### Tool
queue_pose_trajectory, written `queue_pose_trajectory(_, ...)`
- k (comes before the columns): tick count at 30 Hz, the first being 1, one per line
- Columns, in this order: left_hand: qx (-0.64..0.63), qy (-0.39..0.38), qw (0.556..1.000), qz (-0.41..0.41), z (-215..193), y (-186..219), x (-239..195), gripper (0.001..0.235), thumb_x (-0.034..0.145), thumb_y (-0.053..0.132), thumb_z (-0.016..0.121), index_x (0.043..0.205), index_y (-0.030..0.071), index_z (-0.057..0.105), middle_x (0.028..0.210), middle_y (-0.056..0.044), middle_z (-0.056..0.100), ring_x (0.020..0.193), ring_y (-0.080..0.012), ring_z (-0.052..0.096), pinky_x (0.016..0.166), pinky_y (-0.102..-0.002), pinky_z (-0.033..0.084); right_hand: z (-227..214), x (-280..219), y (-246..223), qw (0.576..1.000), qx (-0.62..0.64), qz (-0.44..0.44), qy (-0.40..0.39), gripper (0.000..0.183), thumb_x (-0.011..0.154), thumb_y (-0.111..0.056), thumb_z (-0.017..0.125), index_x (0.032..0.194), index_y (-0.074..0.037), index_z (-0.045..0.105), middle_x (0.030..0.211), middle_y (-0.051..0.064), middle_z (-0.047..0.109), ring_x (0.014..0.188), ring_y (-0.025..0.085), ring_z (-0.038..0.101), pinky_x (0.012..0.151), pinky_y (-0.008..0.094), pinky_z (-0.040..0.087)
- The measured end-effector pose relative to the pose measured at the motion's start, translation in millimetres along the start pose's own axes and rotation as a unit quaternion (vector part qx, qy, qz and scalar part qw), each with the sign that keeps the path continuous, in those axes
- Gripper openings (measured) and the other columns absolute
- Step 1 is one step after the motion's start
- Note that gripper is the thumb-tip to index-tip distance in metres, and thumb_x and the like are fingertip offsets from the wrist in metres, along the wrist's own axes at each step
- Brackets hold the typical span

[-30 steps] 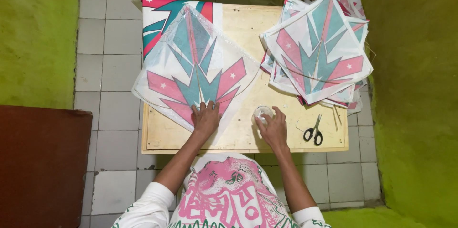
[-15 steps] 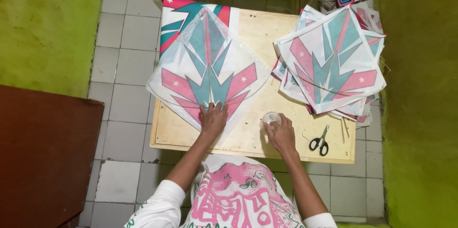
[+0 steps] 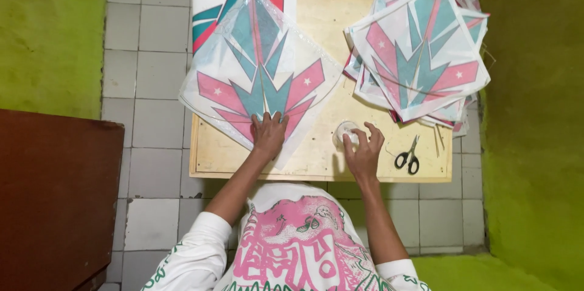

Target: Assembling kites by applying glue to the edges of the paper and folding them over the frame.

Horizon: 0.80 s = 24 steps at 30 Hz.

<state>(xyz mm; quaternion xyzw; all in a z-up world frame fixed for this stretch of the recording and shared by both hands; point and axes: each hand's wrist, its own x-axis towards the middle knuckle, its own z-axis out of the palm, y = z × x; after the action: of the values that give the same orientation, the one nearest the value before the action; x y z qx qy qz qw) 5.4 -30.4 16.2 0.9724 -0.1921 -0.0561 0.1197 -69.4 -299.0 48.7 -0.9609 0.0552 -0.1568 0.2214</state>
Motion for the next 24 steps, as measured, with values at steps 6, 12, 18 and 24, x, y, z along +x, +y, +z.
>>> queue_pose_trajectory(6,-0.001,0.016,1.0,0.027,-39,7,-12,0.04,0.09,0.003,0.062,0.126,0.016,0.071,0.109,-0.009,0.065,0.1,-0.0343,0.063,0.092,-0.07,0.037,61,-41,-34,0.992,0.08,-0.099,-0.016,0.028,0.089,-0.019,0.077,0.115,-0.009,0.072,0.11,0.01,0.061,0.109,0.028,0.064,0.084,0.033,0.058)
queue_pose_trajectory(12,0.034,-0.007,0.999,0.033,3,-3,-6,0.041,0.094,0.004,0.055,0.131,0.015,0.068,0.113,-0.008,0.064,0.103,-0.0338,0.061,0.096,-0.068,0.034,87,-23,-43,0.976,0.031,-0.072,-0.201,0.046,0.098,-0.023,0.059,0.144,-0.017,0.056,0.119,0.018,0.06,0.116,0.036,0.062,0.097,0.043,0.056)
queue_pose_trajectory(18,0.043,-0.016,0.998,0.035,4,-4,-5,0.041,0.096,0.006,0.052,0.132,0.016,0.068,0.114,-0.006,0.063,0.103,-0.0331,0.06,0.097,-0.068,0.032,90,-12,-46,0.969,-0.03,-0.093,-0.228,0.044,0.099,-0.028,0.053,0.142,-0.018,0.057,0.114,0.017,0.058,0.11,0.036,0.062,0.092,0.042,0.058)
queue_pose_trajectory(24,0.031,-0.022,0.999,0.035,6,-6,-4,0.041,0.095,0.007,0.05,0.131,0.015,0.068,0.113,-0.006,0.063,0.104,-0.0346,0.06,0.097,-0.07,0.033,96,-14,-46,0.966,-0.067,-0.112,-0.223,0.042,0.099,-0.029,0.052,0.14,-0.022,0.056,0.108,0.016,0.054,0.105,0.034,0.061,0.094,0.043,0.054)
